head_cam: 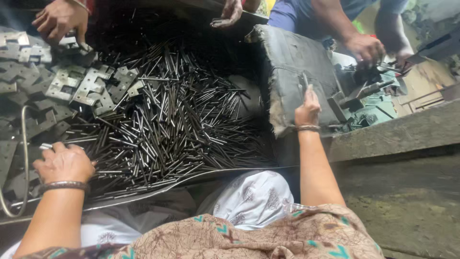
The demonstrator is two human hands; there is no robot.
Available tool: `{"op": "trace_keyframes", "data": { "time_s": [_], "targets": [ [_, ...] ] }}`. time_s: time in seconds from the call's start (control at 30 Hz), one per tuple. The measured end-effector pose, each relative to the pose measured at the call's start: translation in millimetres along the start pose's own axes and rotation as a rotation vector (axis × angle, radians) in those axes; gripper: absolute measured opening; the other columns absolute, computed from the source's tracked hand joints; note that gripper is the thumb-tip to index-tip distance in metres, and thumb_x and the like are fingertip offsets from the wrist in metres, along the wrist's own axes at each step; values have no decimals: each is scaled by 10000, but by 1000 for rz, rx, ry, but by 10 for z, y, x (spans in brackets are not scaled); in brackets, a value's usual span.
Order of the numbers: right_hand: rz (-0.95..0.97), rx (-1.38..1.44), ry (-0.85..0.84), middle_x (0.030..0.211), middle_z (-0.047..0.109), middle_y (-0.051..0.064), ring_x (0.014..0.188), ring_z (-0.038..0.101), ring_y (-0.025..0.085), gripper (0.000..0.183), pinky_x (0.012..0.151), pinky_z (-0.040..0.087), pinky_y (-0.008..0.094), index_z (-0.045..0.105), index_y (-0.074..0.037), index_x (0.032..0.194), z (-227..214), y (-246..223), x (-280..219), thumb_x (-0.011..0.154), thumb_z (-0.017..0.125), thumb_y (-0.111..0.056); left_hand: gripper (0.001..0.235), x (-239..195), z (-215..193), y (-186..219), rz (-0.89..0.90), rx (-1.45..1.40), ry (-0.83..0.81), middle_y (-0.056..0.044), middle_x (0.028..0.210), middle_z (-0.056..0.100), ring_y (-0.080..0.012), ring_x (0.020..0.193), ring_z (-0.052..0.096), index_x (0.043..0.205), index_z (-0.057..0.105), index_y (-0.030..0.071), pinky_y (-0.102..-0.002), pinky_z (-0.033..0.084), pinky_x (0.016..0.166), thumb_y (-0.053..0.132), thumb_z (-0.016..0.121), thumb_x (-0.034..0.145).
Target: The person picks up individual metal plate hinges and long metal pins from a large bin and places them onto a padded surface for sorting and assembly.
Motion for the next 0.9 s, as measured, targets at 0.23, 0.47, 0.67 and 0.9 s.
{"op": "trace_keyframes", "data": {
  "time_s": [0.23, 0.47, 0.67, 0.9],
  "targets": [
    [29, -143, -274, 1372, 590, 271, 1202, 601, 463, 479, 1019, 493, 503, 639, -42, 1384, 222, -10, -72, 909, 578, -59, 300, 92, 185, -44, 43, -14, 95, -134, 1337, 659, -366, 1314, 569, 1148, 796, 169, -540, 473, 987, 304, 658, 918],
    [-196, 136, -185, 1336, 643, 239, 1240, 622, 416, 337, 1072, 503, 481, 715, 12, 1246, -242, -974, -13, 941, 701, -132, 259, 224, 255, -40, -62, 27, 116, -49, 1123, 752, -313, 1155, 612, 1050, 779, 179, -531, 472, 847, 266, 545, 983],
    [-398, 478, -431, 1308, 671, 185, 1181, 667, 386, 311, 1002, 545, 431, 728, -49, 1206, -181, -2474, -276, 903, 721, -117, 171, -18, -202, 183, 100, -60, 212, -75, 949, 779, -293, 1090, 637, 1046, 726, 172, -477, 450, 905, 216, 586, 958],
    [-591, 490, -692, 1418, 589, 187, 1217, 618, 403, 415, 1010, 527, 435, 697, -97, 1285, 778, -3570, -333, 872, 733, -125, 401, -511, -925, 281, 250, -1097, 331, -93, 1023, 749, -264, 1045, 666, 1155, 752, 178, -433, 506, 932, 289, 806, 773]
  ]
}}
Point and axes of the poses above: each hand's wrist, its own x-axis towards the middle knuckle, its own z-axis out of the palm, y = z × x, the point moved 6 cm from there along x, towards the middle knuckle
